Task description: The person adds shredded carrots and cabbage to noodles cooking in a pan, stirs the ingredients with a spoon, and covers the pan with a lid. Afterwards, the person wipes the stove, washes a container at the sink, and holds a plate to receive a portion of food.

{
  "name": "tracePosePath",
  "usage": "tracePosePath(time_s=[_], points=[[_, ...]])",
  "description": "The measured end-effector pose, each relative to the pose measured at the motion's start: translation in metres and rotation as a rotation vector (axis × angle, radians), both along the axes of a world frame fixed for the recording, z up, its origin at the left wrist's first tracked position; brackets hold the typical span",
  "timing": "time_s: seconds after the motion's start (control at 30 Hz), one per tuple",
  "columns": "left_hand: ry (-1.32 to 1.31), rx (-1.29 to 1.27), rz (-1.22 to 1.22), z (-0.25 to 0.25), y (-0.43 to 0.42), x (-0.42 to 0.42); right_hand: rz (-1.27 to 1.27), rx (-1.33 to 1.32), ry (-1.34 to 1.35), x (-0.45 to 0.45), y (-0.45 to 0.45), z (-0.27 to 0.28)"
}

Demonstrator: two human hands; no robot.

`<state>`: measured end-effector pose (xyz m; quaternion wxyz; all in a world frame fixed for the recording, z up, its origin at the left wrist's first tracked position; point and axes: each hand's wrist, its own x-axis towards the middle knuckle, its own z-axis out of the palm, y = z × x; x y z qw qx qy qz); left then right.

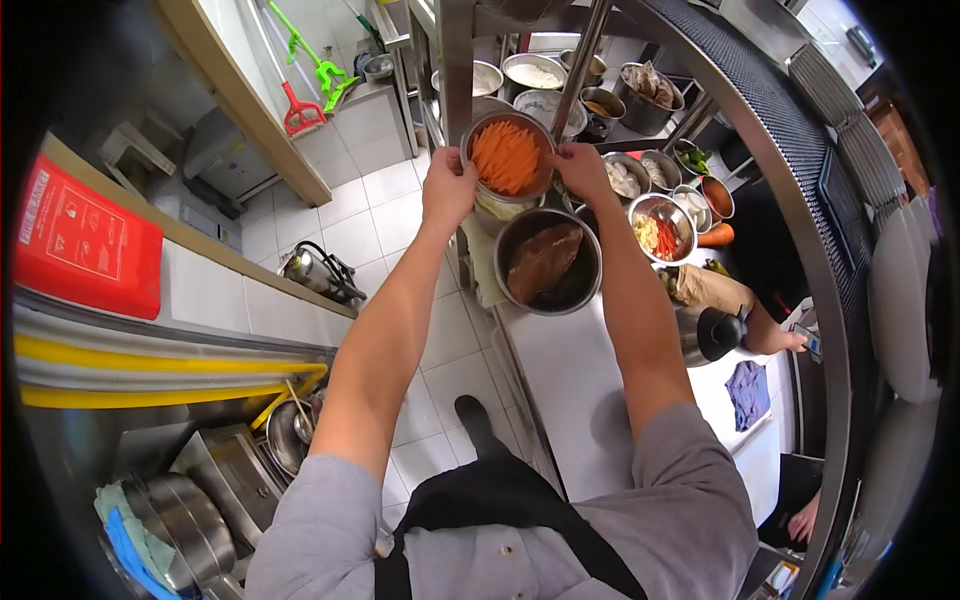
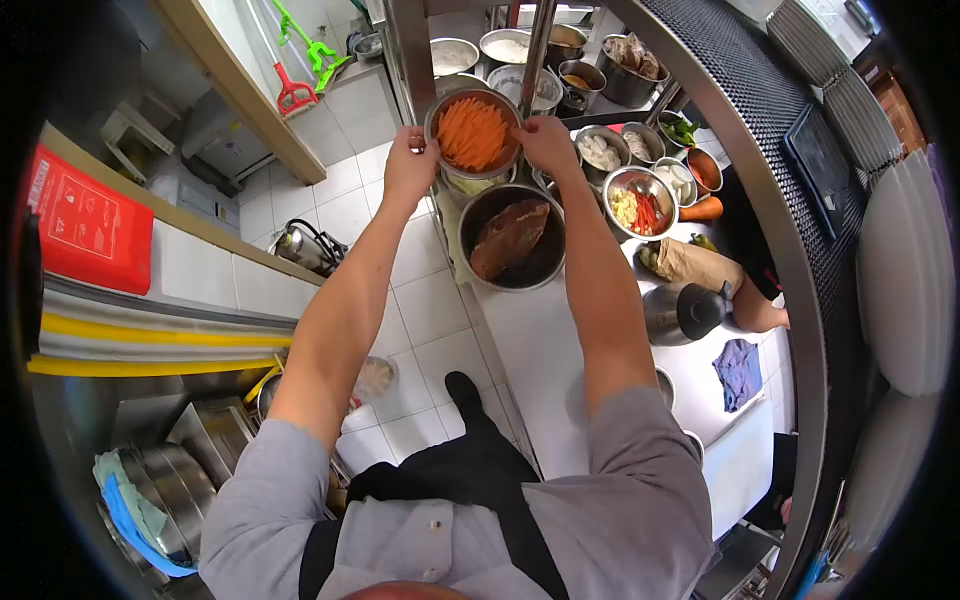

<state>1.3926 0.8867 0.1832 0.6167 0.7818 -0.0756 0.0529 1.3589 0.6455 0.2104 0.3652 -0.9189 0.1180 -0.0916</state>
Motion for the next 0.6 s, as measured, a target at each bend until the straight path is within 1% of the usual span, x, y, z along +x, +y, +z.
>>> tracePosePath(time_s=[0.03,0.1,0.13,0.17,0.23,0.27,0.3,0.37,0.4,0.43,0.47,0.5,0.57,0.6], points=[[-0.005,0.000,-0.003,0.001,0.002,0.003,-0.003,0.000,-0.005,0.000,0.002,0.007],[0.014,-0.087,-0.045,0.009,0.010,0.003,-0.002,-0.083,-0.168,0.000,0.012,0.022],[0.127,-0.329,-0.137,0.032,0.015,-0.017,0.011,-0.084,-0.166,-0.008,0.021,0.035],[0.124,-0.332,-0.120,0.034,0.025,-0.028,-0.012,-0.089,-0.161,-0.018,0.031,0.048],[0.262,-0.431,-0.222,0.032,0.056,-0.055,0.008,-0.092,-0.144,-0.047,0.067,0.071],[0.296,-0.411,-0.163,0.027,0.070,-0.077,-0.055,-0.104,-0.294,-0.066,0.092,0.078],[0.338,-0.528,-0.105,0.028,0.083,-0.107,-0.112,-0.106,-0.440,-0.089,0.120,0.087],[0.286,-0.685,0.013,0.018,0.108,-0.167,0.113,0.120,-0.093,-0.144,0.187,0.124],[0.276,-0.686,0.081,0.012,0.121,-0.192,0.187,-0.114,-0.112,-0.148,0.210,0.094],[0.251,-0.765,0.168,0.003,0.136,-0.217,0.279,-0.177,-0.141,-0.162,0.240,0.089],[0.213,-0.843,0.257,-0.002,0.151,-0.240,0.356,-0.175,-0.049,-0.168,0.271,0.084],[0.188,-0.845,0.338,-0.002,0.167,-0.266,0.442,-0.182,0.045,-0.177,0.302,0.079],[0.104,-0.825,0.534,0.001,0.204,-0.312,0.608,-0.207,0.022,-0.199,0.363,0.065],[0.053,-0.667,0.660,-0.019,0.228,-0.331,0.692,-0.232,-0.003,-0.212,0.397,0.060]])
